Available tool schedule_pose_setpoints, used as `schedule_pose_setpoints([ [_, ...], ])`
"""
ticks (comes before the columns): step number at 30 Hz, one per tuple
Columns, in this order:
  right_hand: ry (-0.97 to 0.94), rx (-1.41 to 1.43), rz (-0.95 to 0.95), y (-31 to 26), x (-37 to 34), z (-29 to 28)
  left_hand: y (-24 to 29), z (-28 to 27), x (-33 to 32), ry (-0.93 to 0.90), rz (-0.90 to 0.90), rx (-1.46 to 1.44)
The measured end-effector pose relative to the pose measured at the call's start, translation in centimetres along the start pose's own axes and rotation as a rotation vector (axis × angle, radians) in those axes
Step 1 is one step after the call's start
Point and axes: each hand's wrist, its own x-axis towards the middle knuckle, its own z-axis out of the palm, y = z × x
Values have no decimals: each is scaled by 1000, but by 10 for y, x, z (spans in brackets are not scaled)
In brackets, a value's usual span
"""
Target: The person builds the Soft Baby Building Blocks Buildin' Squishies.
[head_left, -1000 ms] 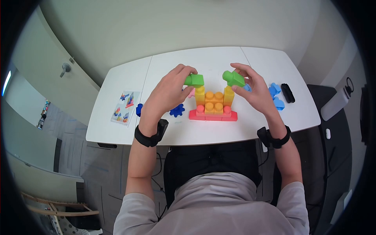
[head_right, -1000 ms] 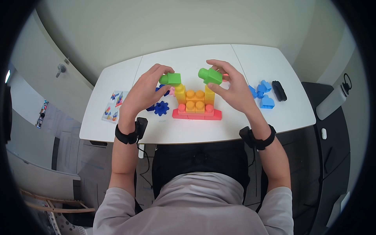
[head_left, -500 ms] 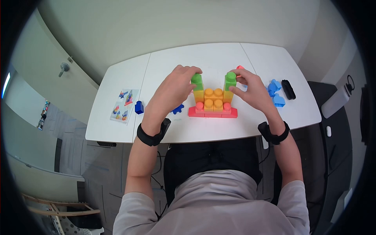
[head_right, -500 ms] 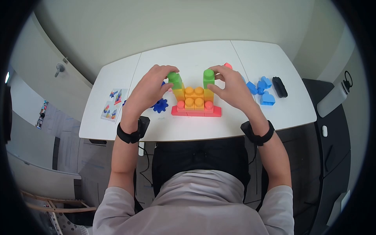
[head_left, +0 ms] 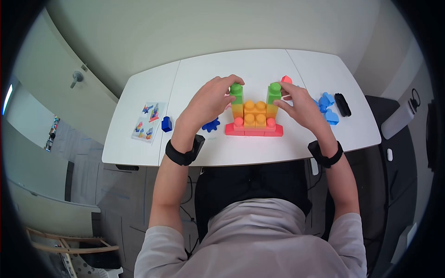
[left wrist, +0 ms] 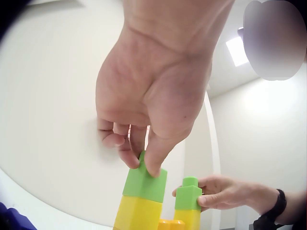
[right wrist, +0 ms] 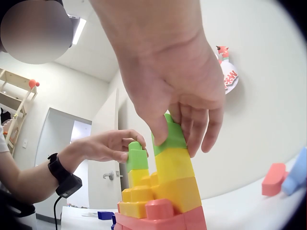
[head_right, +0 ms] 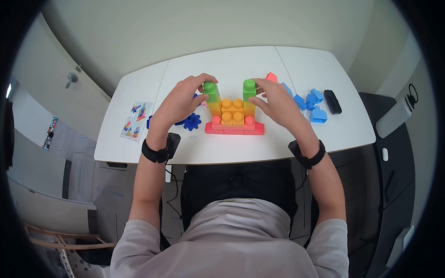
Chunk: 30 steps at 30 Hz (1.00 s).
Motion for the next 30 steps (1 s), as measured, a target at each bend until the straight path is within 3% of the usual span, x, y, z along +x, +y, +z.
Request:
schedule_pose_setpoints([
  [5, -46, 14, 27, 0, -1, -3, -3, -8, -9, -11, -20, 76],
  [8, -79, 8, -49, 1, -2, -5, -24, -12, -11, 110, 46, 6],
  [11, -104, 42, -25, 5, -1, -1, -61, -15, -8, -14, -200, 189],
  [12, -103, 42, -26, 4, -1, -2, -75, -11, -6, -14, -199, 190],
  [14, -112, 58, 9, 0, -2, -3, -96, -3, -3, -220, -450, 291],
  [15, -112, 59, 9, 0, -2, -3, -102, 1, -3, -221, -451, 292],
  [17, -120, 76, 18, 0, -1, -3, -111, 8, -2, -410, -639, 399],
  [23, -110, 57, -1, -1, -1, -2, -134, 31, -2, -330, -772, 362],
  [30, -114, 35, 5, 1, -2, 0, -147, 44, -6, -303, -749, 409],
])
